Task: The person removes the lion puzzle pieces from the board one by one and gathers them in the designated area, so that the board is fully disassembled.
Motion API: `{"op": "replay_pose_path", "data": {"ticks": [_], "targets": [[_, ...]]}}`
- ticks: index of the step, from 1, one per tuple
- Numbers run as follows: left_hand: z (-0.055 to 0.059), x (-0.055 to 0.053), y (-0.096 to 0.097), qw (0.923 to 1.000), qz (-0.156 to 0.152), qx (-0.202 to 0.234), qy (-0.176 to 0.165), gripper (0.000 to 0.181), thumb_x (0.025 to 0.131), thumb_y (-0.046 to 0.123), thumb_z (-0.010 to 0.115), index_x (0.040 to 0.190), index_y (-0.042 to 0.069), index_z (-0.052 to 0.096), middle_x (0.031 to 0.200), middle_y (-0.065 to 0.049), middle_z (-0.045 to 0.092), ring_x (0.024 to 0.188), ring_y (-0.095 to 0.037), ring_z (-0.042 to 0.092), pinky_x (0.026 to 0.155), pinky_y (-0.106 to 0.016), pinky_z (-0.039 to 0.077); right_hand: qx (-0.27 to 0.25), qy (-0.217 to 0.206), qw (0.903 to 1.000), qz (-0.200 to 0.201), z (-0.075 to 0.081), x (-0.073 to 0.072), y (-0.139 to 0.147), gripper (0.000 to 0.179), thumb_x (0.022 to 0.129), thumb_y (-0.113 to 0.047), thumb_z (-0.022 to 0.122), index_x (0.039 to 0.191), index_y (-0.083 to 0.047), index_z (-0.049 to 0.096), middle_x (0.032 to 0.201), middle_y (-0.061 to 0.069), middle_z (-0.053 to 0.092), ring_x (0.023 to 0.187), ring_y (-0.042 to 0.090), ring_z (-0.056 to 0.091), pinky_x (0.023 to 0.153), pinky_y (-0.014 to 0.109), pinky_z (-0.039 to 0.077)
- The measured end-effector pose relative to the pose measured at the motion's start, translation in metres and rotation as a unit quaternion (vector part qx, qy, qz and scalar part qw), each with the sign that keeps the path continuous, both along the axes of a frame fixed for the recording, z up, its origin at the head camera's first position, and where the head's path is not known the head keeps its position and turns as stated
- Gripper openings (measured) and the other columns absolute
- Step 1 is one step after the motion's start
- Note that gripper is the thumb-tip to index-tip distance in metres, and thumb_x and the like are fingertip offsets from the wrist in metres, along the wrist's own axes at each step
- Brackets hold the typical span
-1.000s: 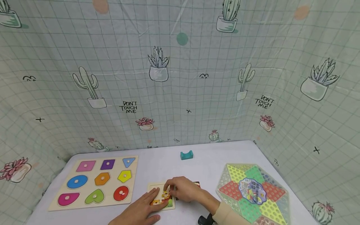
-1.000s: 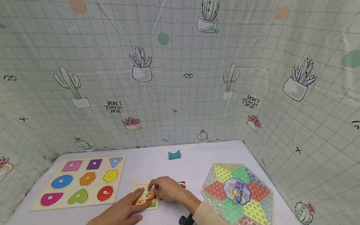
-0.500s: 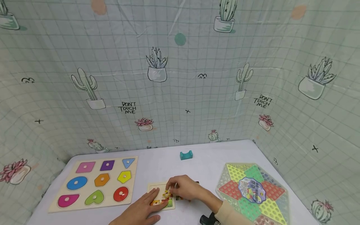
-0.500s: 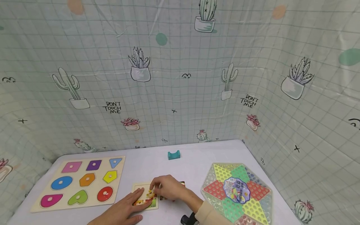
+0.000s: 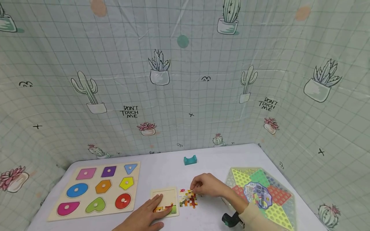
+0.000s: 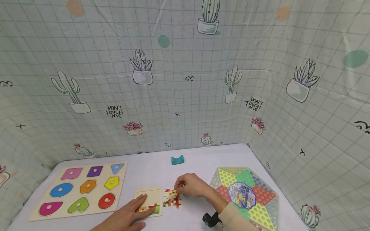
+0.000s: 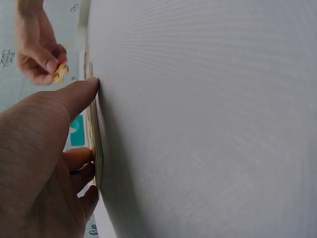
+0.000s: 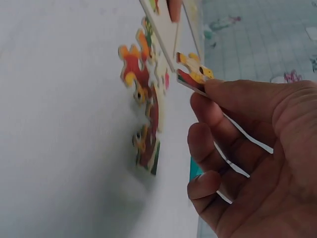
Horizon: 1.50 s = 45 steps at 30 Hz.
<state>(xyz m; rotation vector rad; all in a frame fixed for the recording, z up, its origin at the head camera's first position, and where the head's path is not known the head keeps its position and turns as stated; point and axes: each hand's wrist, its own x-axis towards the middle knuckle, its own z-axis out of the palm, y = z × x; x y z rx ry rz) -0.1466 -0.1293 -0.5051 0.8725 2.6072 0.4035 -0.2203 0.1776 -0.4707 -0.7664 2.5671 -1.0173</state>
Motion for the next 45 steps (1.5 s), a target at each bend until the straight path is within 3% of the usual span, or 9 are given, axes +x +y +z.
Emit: {"op": "replay_pose_path", "data": {"ticks": [12,26,45], "targets": [[0.0,0.001,-0.002,1.0,-0.001,0.007,-0.003,0.054,0.097,0.061,0.052,0.148,0.045,0.046,0.163,-0.011,0.03,0.149,-0.034,0.028,0.115,-0.058,0.035,0.043,-0.027,0.9985,0.019,0.004,0.004,0.03,0.013,0.086,-0.002,0.072,0.085,-0.015,0.074,0.073,-0.007,0.066,0.063,0.004,0.052,0.059,0.021,0.044],[-0.001,0.001,-0.003,0.9999,-0.007,0.01,0.006,0.054,0.097,0.059,0.054,0.148,0.045,0.047,0.162,-0.013,0.031,0.148,-0.035,0.03,0.117,-0.053,0.034,0.093,0.013,0.9956,0.004,-0.002,0.007,0.027,0.015,0.082,-0.008,0.077,0.074,-0.018,0.069,0.064,-0.012,0.059,0.059,0.003,0.049,0.056,0.022,0.041],[0.002,0.001,-0.002,1.0,0.0,0.007,0.004,0.055,0.096,0.059,0.053,0.149,0.046,0.045,0.163,-0.01,0.03,0.149,-0.033,0.029,0.117,-0.054,0.034,0.104,0.017,0.9944,-0.005,-0.007,0.003,0.022,0.015,0.081,-0.006,0.078,0.076,-0.016,0.068,0.067,-0.012,0.057,0.061,0.004,0.049,0.058,0.022,0.043]]}}
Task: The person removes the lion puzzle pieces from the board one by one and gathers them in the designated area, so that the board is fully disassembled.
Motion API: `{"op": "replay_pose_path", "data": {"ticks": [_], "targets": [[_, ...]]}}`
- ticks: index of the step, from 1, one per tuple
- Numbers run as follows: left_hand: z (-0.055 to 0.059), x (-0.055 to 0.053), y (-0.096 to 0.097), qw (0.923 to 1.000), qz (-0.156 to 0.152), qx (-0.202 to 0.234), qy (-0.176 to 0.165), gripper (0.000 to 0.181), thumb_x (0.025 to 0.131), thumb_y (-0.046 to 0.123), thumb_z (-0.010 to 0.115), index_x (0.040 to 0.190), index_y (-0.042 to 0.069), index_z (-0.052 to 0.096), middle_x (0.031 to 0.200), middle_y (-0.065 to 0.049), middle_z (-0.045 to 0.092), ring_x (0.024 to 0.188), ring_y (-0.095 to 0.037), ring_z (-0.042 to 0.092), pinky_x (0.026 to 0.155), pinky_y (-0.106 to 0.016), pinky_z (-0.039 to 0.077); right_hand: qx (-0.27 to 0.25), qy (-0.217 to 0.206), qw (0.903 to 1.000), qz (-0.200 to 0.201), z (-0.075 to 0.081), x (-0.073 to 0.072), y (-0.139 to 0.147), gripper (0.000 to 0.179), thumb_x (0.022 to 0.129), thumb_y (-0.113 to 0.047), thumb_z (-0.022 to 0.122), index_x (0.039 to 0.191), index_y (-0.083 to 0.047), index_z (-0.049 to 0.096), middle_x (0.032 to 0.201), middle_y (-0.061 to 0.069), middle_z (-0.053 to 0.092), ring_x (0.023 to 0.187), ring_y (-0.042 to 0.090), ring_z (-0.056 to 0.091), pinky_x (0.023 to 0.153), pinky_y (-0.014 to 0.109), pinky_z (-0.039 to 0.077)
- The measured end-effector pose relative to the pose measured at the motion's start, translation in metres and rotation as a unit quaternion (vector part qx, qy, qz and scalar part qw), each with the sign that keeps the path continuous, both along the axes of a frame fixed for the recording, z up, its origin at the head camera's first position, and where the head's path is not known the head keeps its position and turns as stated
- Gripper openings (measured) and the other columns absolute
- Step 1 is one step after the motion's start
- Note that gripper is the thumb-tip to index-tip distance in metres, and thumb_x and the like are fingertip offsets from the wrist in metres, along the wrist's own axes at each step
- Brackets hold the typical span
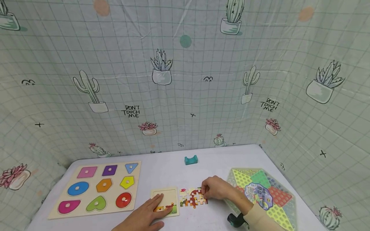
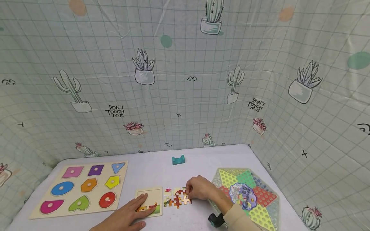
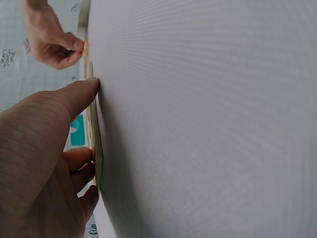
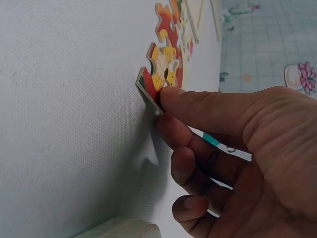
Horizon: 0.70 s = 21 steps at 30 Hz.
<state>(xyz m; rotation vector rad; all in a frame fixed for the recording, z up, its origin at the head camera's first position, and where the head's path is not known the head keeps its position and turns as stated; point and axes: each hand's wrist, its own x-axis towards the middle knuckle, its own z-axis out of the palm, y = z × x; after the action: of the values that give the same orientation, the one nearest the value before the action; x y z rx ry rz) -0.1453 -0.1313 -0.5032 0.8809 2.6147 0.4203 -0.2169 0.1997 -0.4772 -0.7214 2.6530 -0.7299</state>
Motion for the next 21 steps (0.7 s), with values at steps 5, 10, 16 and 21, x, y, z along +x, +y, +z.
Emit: {"op": "replay_pose_path", "data": {"ticks": [5,10,16,21], "targets": [[0.001,0.0002,-0.0007,1.0,-0.003,0.006,0.005,0.054,0.097,0.058,0.054,0.149,0.045,0.045,0.163,-0.011,0.031,0.149,-0.033,0.029,0.117,-0.053,0.034,0.001,0.006,1.0,-0.002,0.0013,-0.0002,-0.0004,0.018,0.081,-0.006,0.08,0.077,-0.018,0.067,0.066,-0.011,0.057,0.061,0.004,0.049,0.059,0.023,0.043],[0.0012,0.0002,-0.0016,0.9998,-0.008,0.011,0.013,0.054,0.098,0.056,0.055,0.149,0.044,0.046,0.163,-0.012,0.031,0.148,-0.033,0.03,0.117,-0.052,0.034,-0.001,0.001,1.0,-0.006,0.0016,0.0012,-0.0022,0.019,0.081,-0.005,0.08,0.078,-0.017,0.066,0.068,-0.01,0.057,0.063,0.005,0.049,0.059,0.023,0.043],[-0.0007,-0.0001,-0.0014,0.9999,-0.009,0.007,0.013,0.054,0.097,0.057,0.054,0.149,0.044,0.046,0.162,-0.012,0.032,0.148,-0.033,0.03,0.117,-0.052,0.034,-0.006,0.002,1.0,-0.003,0.0006,0.0027,-0.0033,0.019,0.081,-0.003,0.081,0.079,-0.016,0.067,0.069,-0.009,0.057,0.063,0.006,0.05,0.059,0.023,0.043],[-0.0015,-0.0004,-0.0013,0.9998,-0.01,0.002,0.015,0.054,0.097,0.057,0.054,0.149,0.045,0.045,0.163,-0.012,0.032,0.148,-0.032,0.03,0.117,-0.05,0.034,-0.004,0.005,1.0,-0.004,-0.0002,0.0034,-0.0032,0.019,0.081,-0.004,0.081,0.079,-0.016,0.067,0.068,-0.009,0.057,0.063,0.005,0.049,0.059,0.023,0.042]]}}
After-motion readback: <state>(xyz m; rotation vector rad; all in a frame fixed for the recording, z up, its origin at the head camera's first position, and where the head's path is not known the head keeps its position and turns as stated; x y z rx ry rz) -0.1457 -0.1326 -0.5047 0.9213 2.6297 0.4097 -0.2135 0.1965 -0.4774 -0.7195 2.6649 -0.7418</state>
